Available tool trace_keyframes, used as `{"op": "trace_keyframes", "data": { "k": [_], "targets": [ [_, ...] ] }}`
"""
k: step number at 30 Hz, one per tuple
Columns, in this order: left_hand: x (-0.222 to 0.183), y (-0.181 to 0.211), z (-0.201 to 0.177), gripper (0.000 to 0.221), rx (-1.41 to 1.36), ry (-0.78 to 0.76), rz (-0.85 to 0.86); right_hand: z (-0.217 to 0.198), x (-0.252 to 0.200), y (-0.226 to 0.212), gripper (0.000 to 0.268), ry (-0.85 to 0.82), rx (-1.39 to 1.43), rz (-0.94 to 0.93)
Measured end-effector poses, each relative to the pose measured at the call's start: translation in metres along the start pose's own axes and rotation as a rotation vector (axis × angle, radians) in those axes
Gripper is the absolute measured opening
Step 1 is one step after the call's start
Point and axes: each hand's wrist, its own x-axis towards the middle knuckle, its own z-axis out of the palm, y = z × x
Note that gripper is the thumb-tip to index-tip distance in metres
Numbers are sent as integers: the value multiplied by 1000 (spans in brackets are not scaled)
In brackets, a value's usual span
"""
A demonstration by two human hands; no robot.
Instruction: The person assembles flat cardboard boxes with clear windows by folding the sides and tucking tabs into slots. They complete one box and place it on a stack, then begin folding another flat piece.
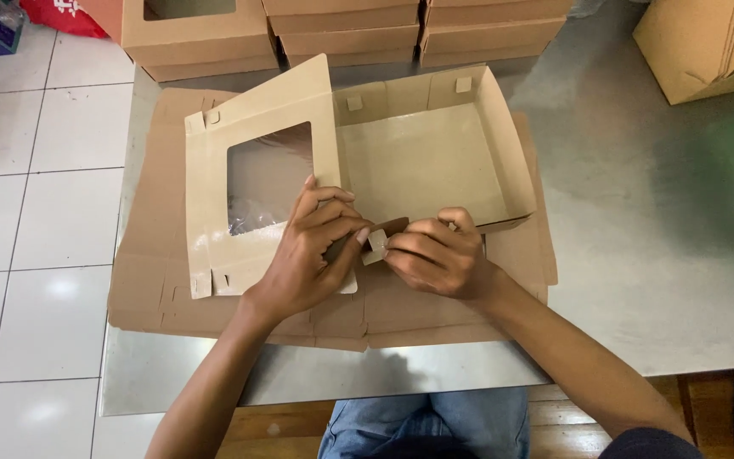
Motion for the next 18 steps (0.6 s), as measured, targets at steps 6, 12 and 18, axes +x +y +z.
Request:
{"op": "trace_keyframes", "data": {
  "k": [6, 12, 18],
  "targets": [
    [-2, -1, 3, 10, 45, -13, 12, 3, -5, -4, 20, -59, 65, 16],
    [0, -1, 1, 9, 54, -28, -10, 2, -5, 4, 17, -64, 79, 17],
    [1, 2, 0, 7, 1, 3, -39, -4, 2, 12, 18, -73, 92, 44]
  ]
}}
